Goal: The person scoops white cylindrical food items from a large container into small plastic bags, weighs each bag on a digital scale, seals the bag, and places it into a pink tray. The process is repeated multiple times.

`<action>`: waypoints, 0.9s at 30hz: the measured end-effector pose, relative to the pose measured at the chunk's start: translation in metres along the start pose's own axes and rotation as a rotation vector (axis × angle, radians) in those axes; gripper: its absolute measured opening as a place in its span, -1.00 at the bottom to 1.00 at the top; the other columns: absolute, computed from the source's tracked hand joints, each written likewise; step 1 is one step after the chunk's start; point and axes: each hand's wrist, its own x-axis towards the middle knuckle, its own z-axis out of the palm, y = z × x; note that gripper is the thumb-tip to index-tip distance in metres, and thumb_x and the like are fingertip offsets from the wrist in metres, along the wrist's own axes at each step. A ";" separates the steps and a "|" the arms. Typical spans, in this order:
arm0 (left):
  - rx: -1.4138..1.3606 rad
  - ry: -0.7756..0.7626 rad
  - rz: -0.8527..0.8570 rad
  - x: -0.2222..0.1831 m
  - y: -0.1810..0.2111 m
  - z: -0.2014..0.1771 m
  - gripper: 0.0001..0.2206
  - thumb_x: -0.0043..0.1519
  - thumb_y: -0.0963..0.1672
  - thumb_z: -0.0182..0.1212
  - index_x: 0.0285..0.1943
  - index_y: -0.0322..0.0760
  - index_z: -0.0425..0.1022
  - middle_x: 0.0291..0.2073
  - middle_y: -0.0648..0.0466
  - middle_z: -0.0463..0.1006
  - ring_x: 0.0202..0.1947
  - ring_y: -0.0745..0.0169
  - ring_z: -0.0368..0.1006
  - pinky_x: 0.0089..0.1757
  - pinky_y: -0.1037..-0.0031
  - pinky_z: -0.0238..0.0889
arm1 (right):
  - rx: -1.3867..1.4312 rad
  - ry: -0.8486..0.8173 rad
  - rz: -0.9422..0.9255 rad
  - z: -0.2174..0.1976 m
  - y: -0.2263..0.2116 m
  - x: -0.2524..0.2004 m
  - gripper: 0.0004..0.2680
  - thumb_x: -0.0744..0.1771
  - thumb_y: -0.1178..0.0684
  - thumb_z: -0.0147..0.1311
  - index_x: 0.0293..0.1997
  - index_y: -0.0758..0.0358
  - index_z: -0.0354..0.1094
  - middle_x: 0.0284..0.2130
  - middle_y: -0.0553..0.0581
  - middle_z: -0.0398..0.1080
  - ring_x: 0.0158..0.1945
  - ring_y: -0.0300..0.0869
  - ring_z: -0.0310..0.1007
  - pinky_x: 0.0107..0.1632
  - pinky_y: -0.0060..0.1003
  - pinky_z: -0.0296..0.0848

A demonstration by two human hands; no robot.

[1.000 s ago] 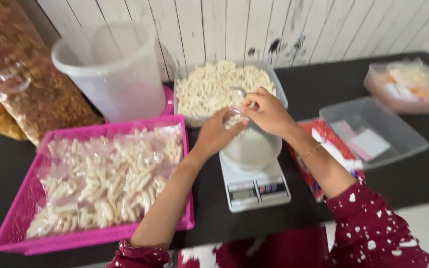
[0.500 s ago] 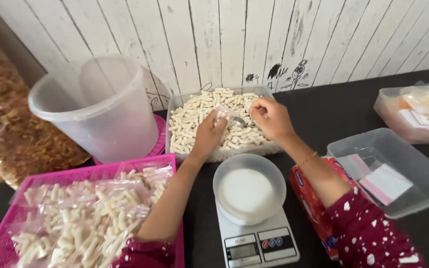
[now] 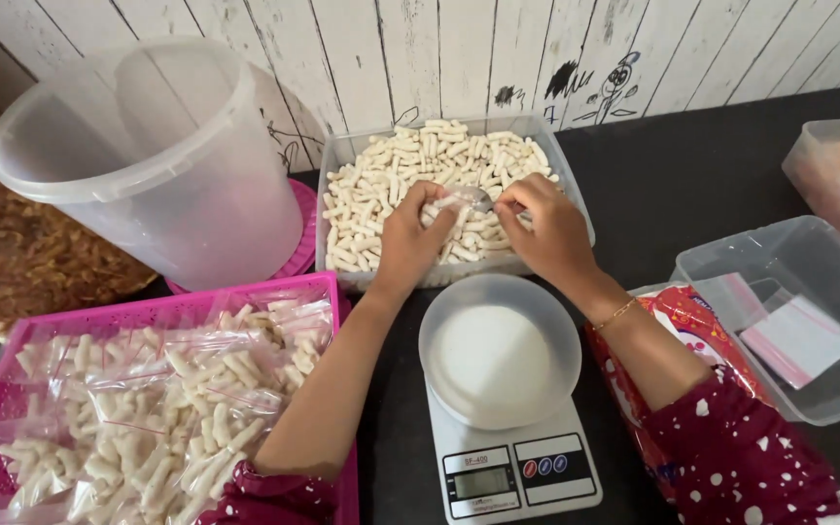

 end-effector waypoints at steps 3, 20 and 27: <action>-0.039 0.022 -0.033 0.006 -0.012 0.001 -0.88 0.23 -0.02 0.19 -0.09 0.08 0.50 -0.32 0.12 0.59 -0.24 0.16 0.51 -0.10 0.23 0.34 | -0.002 0.007 0.016 -0.002 -0.001 0.000 -0.94 0.34 0.07 0.15 -0.33 0.04 0.38 -0.45 -0.06 0.32 -0.25 -0.15 0.49 -0.14 -0.27 0.44; -0.041 0.124 -0.022 0.009 -0.007 -0.001 -0.81 0.12 -0.06 0.29 -0.15 0.01 0.40 -0.37 0.30 0.64 -0.51 0.37 0.30 -0.34 0.44 0.24 | -0.002 -0.050 0.042 -0.002 -0.003 -0.002 -0.93 0.35 0.06 0.15 -0.33 0.04 0.38 -0.42 -0.05 0.33 -0.22 -0.15 0.50 -0.13 -0.24 0.44; 0.148 0.214 -0.001 0.005 0.001 -0.006 -0.88 0.12 -0.01 0.35 -0.23 0.09 0.57 -0.35 0.29 0.67 -0.39 0.09 0.51 -0.23 0.27 0.36 | 0.005 -0.060 0.059 -0.005 -0.008 -0.002 -0.92 0.35 0.05 0.15 -0.34 0.02 0.38 -0.42 -0.07 0.32 -0.22 -0.16 0.49 -0.20 -0.30 0.45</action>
